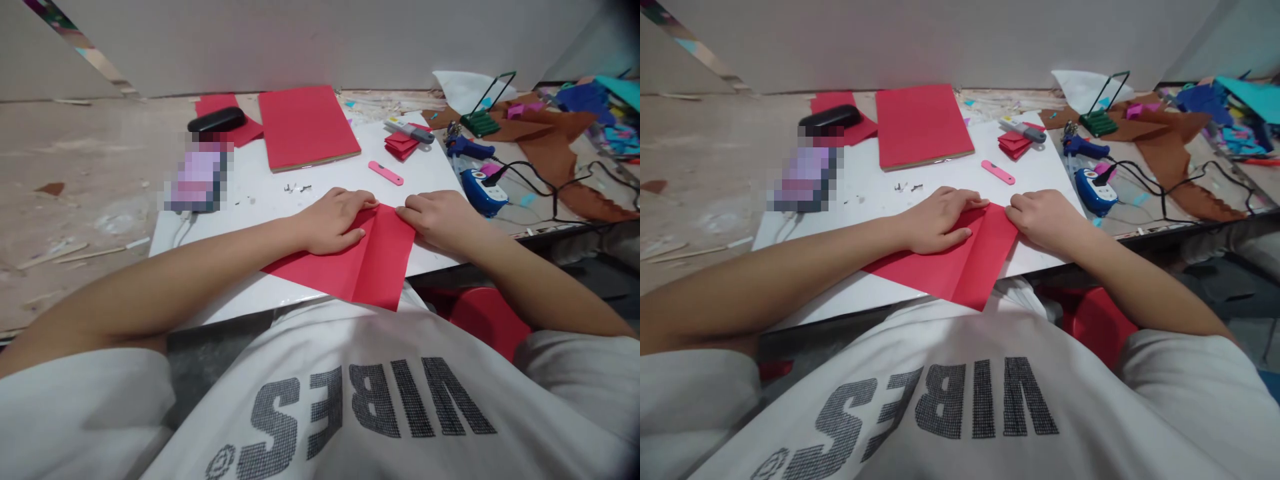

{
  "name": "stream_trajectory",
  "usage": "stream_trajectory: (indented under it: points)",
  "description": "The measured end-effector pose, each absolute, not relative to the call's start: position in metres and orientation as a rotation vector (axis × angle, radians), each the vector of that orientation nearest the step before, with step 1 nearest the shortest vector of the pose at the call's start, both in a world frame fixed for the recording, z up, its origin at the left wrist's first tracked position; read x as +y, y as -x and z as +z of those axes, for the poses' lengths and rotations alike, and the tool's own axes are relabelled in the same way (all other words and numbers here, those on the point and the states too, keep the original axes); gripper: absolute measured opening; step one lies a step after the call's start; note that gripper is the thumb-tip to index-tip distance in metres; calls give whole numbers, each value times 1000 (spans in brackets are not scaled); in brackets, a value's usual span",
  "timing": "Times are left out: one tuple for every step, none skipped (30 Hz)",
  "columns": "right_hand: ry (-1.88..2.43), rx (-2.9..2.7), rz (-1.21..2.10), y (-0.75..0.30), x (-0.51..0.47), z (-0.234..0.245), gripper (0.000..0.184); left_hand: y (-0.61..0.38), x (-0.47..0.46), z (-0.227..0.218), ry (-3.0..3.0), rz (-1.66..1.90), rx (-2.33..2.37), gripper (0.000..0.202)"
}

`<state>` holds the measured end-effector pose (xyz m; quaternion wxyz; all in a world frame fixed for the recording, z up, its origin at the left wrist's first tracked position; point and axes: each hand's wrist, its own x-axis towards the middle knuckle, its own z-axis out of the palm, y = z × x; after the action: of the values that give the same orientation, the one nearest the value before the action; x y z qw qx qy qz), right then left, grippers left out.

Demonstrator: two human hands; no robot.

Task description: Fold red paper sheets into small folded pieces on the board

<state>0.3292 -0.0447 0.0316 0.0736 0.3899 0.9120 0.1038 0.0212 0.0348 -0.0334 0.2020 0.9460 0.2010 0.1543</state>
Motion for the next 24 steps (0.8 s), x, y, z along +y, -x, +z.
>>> stream_trajectory:
  points:
    - [-1155,2729,320,-328,-45,32,30,-21,35,-34,-2644,429,556,67]
    - [-1145,2719,327,-326,-46,33,29,-22,35,-34,-2648,427,553,66]
    - [-1143,2710,335,-325,-46,33,28,-22,35,-34,-2651,425,552,66]
    - [-1144,2701,346,-324,-46,33,28,-22,36,-34,-2655,423,555,65]
    - [-1148,2691,360,-323,-47,33,27,-22,36,-34,-2658,422,557,65]
    - [-1149,2682,373,-322,-46,33,28,-22,36,-33,-2660,421,557,65]
    - [-1146,2674,384,-321,-46,33,28,-23,36,-33,-2662,418,557,66]
    - [-1141,2669,392,-321,-46,33,28,-23,36,-32,-2664,413,557,66]
    - [-1135,2666,397,-321,-46,33,28,-24,36,-31,-2667,410,559,66]
    - [-1130,2666,399,-322,-45,33,28,-24,36,-29,-2671,407,563,66]
    - [-1129,2667,404,-322,-45,33,27,-25,35,-28,-2676,404,566,66]
    - [-1132,2670,411,-324,-44,33,27,-25,35,-27,-2682,402,569,67]
    - [-1141,2677,424,-325,-43,33,28,-26,35,-27,-2689,401,571,67]
    - [-1156,2687,438,-326,-42,32,29,-26,34,-26,-2694,400,573,67]
    - [-1176,2702,451,-328,-40,31,31,-26,34,-26,-2698,400,577,67]
    - [-1201,2717,462,-330,-39,30,32,-26,34,-27,-2699,402,583,67]
    - [-1226,2731,468,-331,-37,29,32,-26,34,-27,-2697,403,588,67]
    - [-1247,2740,469,-332,-35,28,32,-26,34,-27,-2695,405,592,67]
    - [-1260,2742,466,-333,-34,26,32,-26,34,-27,-2693,406,593,67]
    - [-1264,2739,460,-334,-33,26,32,-26,34,-27,-2692,407,592,67]
    - [-1260,2731,454,-334,-33,25,32,-26,33,-27,-2691,407,590,68]
    - [-1252,2720,448,-334,-33,25,32,-26,33,-26,-2692,406,589,68]
    - [-1242,2707,444,-333,-34,25,33,-26,33,-26,-2693,402,590,69]
    - [-1230,2695,442,-332,-35,26,33,-26,33,-26,-2696,396,593,70]
